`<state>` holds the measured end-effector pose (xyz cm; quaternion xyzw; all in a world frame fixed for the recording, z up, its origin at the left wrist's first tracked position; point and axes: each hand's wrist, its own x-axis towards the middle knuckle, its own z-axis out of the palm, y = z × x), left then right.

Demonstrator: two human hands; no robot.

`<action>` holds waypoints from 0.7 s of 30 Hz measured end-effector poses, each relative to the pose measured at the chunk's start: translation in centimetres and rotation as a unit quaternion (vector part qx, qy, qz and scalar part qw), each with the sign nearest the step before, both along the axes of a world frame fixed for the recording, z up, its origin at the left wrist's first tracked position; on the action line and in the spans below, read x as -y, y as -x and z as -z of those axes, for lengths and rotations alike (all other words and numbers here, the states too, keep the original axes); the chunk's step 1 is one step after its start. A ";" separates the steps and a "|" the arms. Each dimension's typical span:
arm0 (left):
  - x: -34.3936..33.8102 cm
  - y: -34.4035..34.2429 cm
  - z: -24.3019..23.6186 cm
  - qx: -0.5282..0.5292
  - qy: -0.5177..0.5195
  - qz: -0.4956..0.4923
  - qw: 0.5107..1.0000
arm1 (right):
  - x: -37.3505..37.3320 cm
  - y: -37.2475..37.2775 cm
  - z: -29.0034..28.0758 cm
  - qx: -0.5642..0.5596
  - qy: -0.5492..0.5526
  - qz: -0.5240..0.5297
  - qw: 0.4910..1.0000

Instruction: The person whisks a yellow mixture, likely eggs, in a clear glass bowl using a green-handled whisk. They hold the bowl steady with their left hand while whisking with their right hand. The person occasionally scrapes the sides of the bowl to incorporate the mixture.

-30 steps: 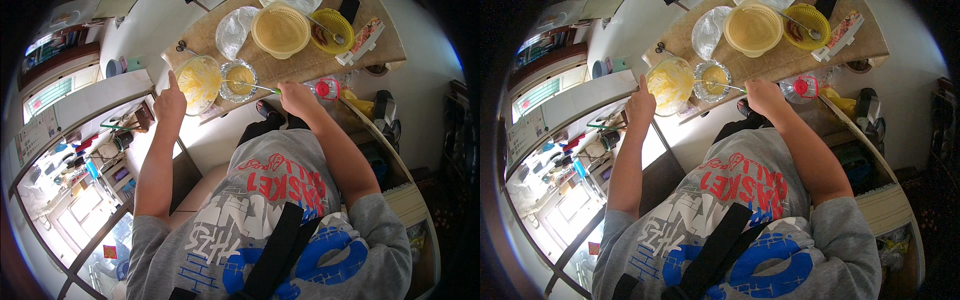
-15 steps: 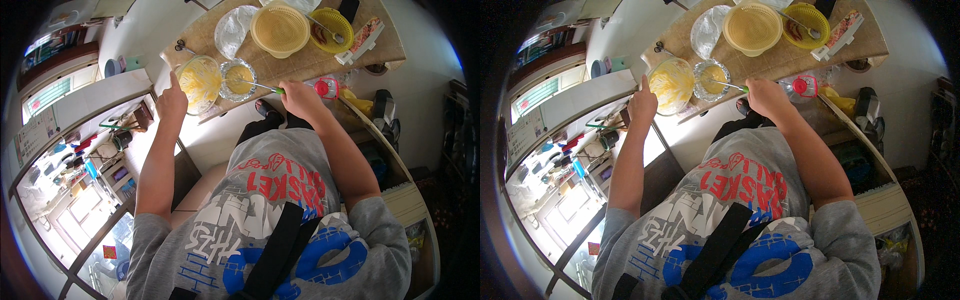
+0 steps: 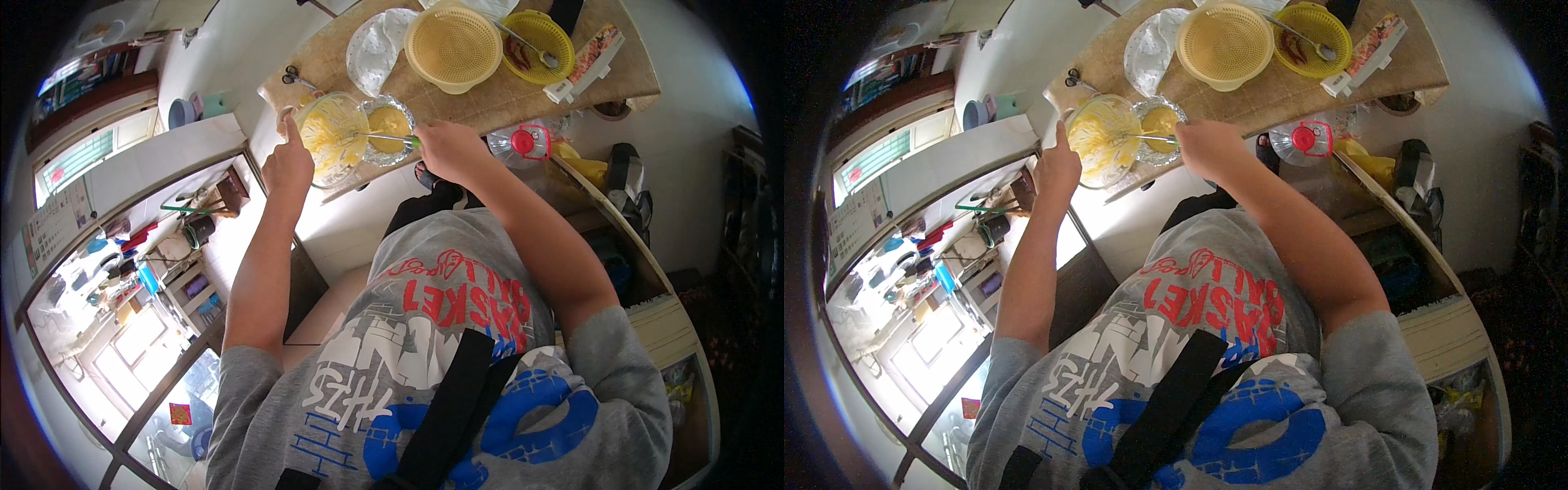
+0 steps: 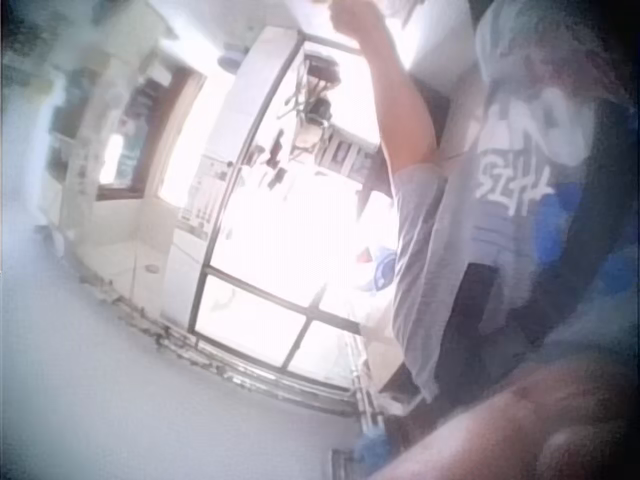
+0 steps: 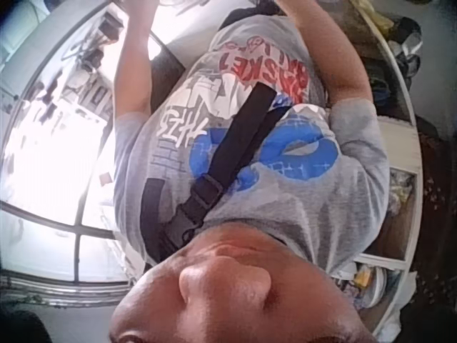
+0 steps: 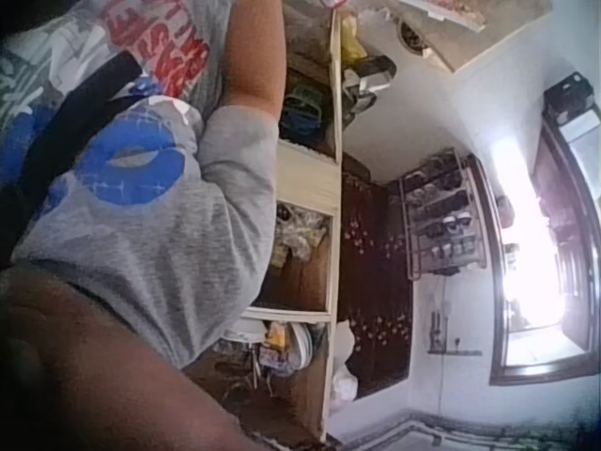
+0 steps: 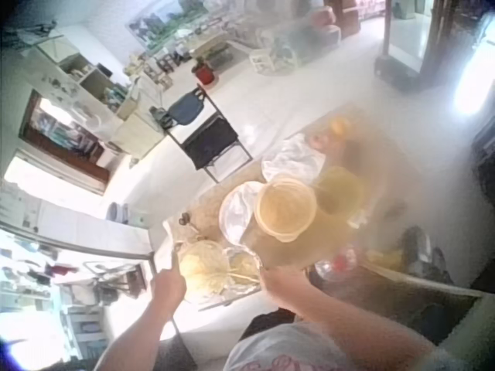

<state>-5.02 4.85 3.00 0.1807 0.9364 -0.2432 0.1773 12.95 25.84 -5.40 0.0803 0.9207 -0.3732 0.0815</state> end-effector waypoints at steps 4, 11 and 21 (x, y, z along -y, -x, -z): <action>0.1 0.1 0.3 0.002 -0.006 0.002 1.000 | 1.0 3.1 0.0 -0.016 -0.036 -0.029 0.999; 1.0 0.6 0.9 -0.002 -0.013 0.018 1.000 | 1.1 4.1 0.9 -0.043 -0.063 -0.043 0.996; 1.0 0.7 0.3 -0.013 -0.013 0.013 1.000 | -1.3 0.7 0.1 -0.015 -0.070 -0.041 0.997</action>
